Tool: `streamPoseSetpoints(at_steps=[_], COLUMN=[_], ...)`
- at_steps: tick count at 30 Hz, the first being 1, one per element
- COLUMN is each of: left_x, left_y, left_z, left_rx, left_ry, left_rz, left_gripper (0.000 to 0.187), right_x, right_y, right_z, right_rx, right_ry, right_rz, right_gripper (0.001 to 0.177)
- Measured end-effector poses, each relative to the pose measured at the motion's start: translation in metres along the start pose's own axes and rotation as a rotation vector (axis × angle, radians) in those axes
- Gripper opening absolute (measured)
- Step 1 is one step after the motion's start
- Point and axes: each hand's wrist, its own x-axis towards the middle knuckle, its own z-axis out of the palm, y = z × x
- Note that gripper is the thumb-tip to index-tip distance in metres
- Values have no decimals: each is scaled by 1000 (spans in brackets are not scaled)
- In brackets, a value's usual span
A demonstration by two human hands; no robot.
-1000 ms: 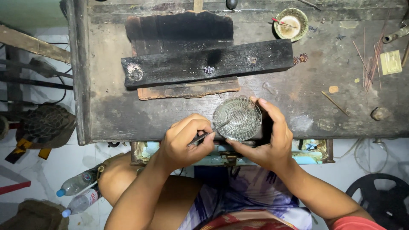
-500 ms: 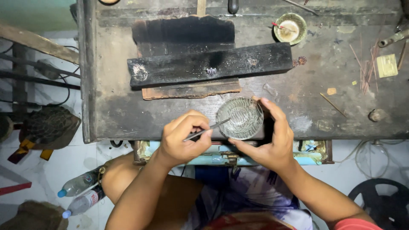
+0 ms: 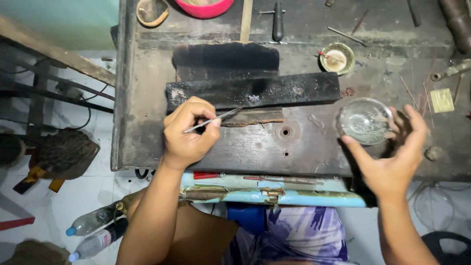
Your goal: Soldering a small jewelry component using a blowtorch and tweezers on a workbench
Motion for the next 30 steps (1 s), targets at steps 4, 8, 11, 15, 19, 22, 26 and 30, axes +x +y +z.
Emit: streamPoseSetpoints(at_steps=[4, 8, 11, 15, 19, 22, 26, 30], left_x=[9, 16, 21, 24, 23, 22, 24, 24], left_y=[-3, -8, -9, -8, -8, -9, -8, -7], left_z=[2, 4, 5, 6, 6, 5, 5, 7], left_rx=[-7, -32, -27, -27, -11, -22, -29, -35], left_ry=[-80, -118, -131, -142, -163, -185, -189, -190], left_rz=[49, 65, 77, 91, 95, 85, 109, 119], left_gripper=[8, 9, 9, 9, 8, 8, 9, 10], right_x=[4, 5, 4, -2, 5, -1, -6, -9], right_y=[6, -9, -49, -93, -117, -116, -107, -104], right_z=[-5, -5, 12, 49, 81, 103, 113, 113], right_rx=[-26, -169, -66, 247, 470, 499, 520, 478], right_ry=[1, 33, -10, -447, -639, -595, -600, -656], right_rz=[2, -98, -203, -297, -312, -317, -283, -323], right_gripper=[92, 81, 62, 69, 74, 80, 88, 93])
